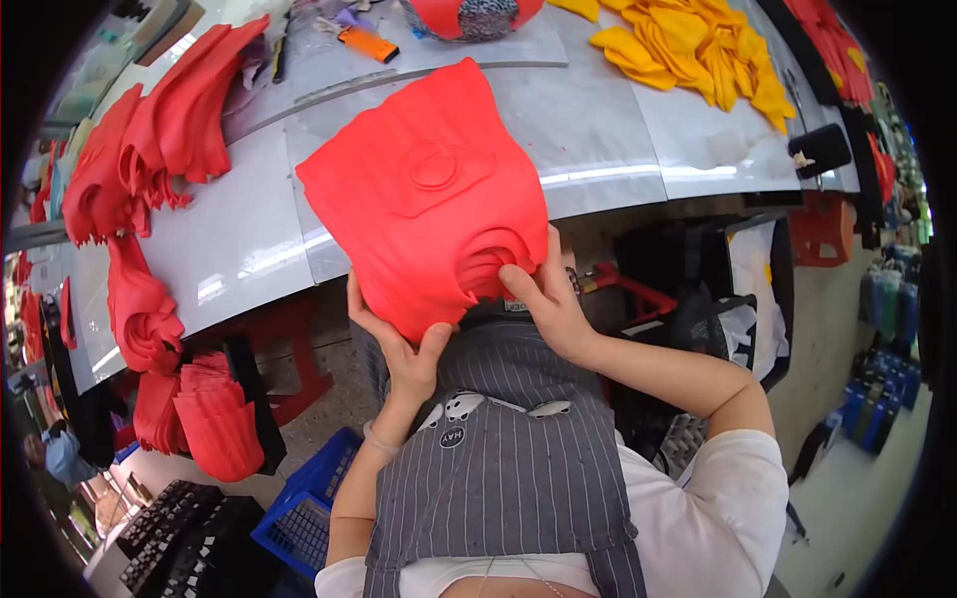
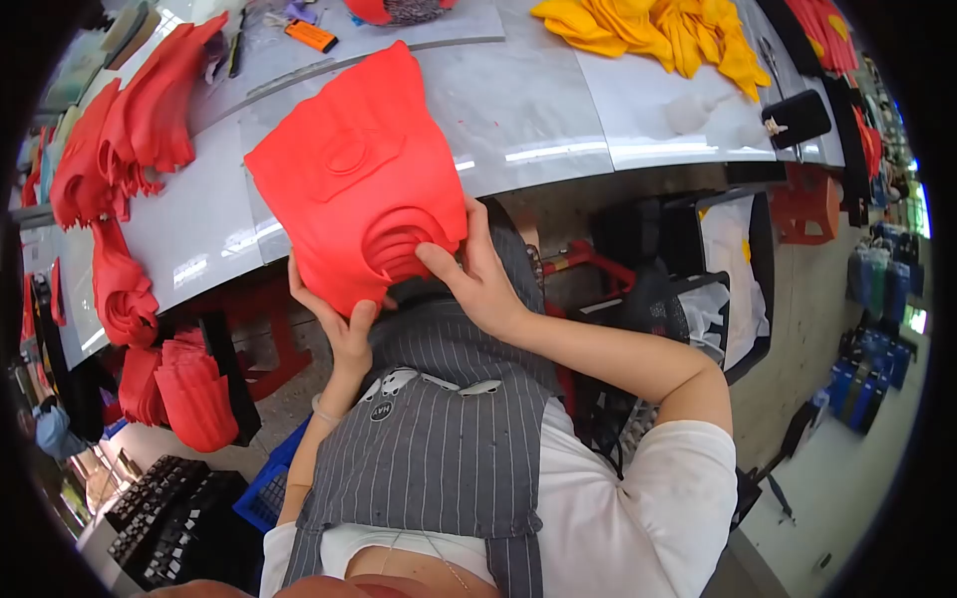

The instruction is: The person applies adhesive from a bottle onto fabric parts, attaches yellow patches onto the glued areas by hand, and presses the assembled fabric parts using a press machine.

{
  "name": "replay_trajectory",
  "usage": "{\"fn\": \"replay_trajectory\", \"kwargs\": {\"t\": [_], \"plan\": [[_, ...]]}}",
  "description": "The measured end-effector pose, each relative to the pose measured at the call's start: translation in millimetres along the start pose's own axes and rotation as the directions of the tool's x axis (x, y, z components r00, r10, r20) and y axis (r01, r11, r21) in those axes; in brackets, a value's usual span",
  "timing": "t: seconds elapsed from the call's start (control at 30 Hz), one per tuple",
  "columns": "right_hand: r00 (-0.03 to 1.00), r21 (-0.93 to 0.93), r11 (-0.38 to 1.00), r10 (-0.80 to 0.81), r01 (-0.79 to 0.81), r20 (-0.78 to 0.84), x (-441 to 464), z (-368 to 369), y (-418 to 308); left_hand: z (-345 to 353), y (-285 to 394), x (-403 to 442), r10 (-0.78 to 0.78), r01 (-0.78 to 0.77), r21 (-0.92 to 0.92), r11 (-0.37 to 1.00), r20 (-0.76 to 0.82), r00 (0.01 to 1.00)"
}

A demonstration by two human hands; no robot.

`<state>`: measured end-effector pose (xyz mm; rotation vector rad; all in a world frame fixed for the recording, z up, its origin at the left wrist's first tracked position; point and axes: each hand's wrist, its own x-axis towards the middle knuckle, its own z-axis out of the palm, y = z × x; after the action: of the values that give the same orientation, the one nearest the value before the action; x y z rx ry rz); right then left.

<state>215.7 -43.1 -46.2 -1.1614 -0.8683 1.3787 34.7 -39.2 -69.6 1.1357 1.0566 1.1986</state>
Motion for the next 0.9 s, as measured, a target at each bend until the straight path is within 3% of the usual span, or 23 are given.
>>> {"fn": "replay_trajectory", "kwargs": {"t": [0.1, 0.17, 0.23, 0.33, 0.37, 0.43, 0.47, 0.5, 0.57, 0.63, 0.77, 0.87, 0.9], "plan": [[1.0, -0.118, 0.993, -0.027, 0.028, 0.011, 11.6, -4.5, -17.0, -4.7, 2.5, 16.7, 0.128, -0.126, 0.137, 0.983, -0.003, 0.992], [0.994, -0.191, 0.975, -0.109, 0.111, 0.021, 22.6, -3.2, -38.8, 7.2, 33.1, 28.4, 0.071, -0.071, 0.127, 0.989, 0.008, 0.997], [0.999, -0.3, 0.953, -0.051, 0.05, 0.007, 24.8, -8.6, -51.7, 12.0, 50.1, 36.7, 0.056, -0.066, 0.186, 0.98, 0.058, 0.997], [0.998, -0.63, 0.775, -0.055, 0.047, 0.007, 17.3, -26.2, -27.3, -1.8, 17.5, 25.2, 0.02, -0.068, 0.316, 0.946, 0.153, 0.988], [0.996, -0.678, 0.73, -0.074, 0.086, 0.046, 14.5, -32.7, -16.3, 1.2, 15.9, 20.8, 0.036, -0.073, 0.282, 0.957, 0.135, 0.99], [0.994, -0.559, 0.823, -0.103, 0.099, 0.025, 15.0, -23.3, -25.4, 8.7, 22.6, 19.0, -0.134, 0.125, 0.083, 0.989, 0.108, 0.985], [0.999, -0.571, 0.819, 0.052, -0.045, -0.003, 16.4, -22.6, -39.7, 11.8, 26.0, 23.3, -0.055, 0.041, 0.125, 0.991, 0.108, 0.993], [0.999, -0.511, 0.86, 0.031, -0.012, 0.027, 19.8, -23.1, -41.5, 11.1, 27.2, 27.0, 0.022, -0.04, 0.17, 0.985, 0.106, 0.994], [0.997, -0.478, 0.878, 0.061, -0.036, 0.037, 18.1, -22.4, -38.3, 2.8, 18.0, 29.3, -0.017, -0.01, 0.181, 0.983, 0.147, 0.989], [0.992, -0.523, 0.844, -0.119, 0.119, 0.034, 17.6, -24.1, -10.9, -3.6, 9.7, 29.4, -0.001, -0.042, 0.233, 0.972, 0.179, 0.984], [0.997, -0.495, 0.866, -0.053, 0.071, 0.05, 21.2, -27.5, -11.8, 1.4, 11.6, 32.6, 0.034, -0.076, 0.266, 0.961, 0.158, 0.987], [0.999, -0.295, 0.955, 0.022, -0.011, 0.033, 16.3, -23.3, -15.8, 2.9, 5.8, 43.1, -0.003, -0.014, 0.11, 0.994, 0.149, 0.989], [0.999, -0.209, 0.978, 0.039, -0.031, 0.035, 17.8, -20.6, -18.0, 3.0, -0.2, 44.3, 0.054, -0.067, 0.098, 0.993, 0.128, 0.99]]}}
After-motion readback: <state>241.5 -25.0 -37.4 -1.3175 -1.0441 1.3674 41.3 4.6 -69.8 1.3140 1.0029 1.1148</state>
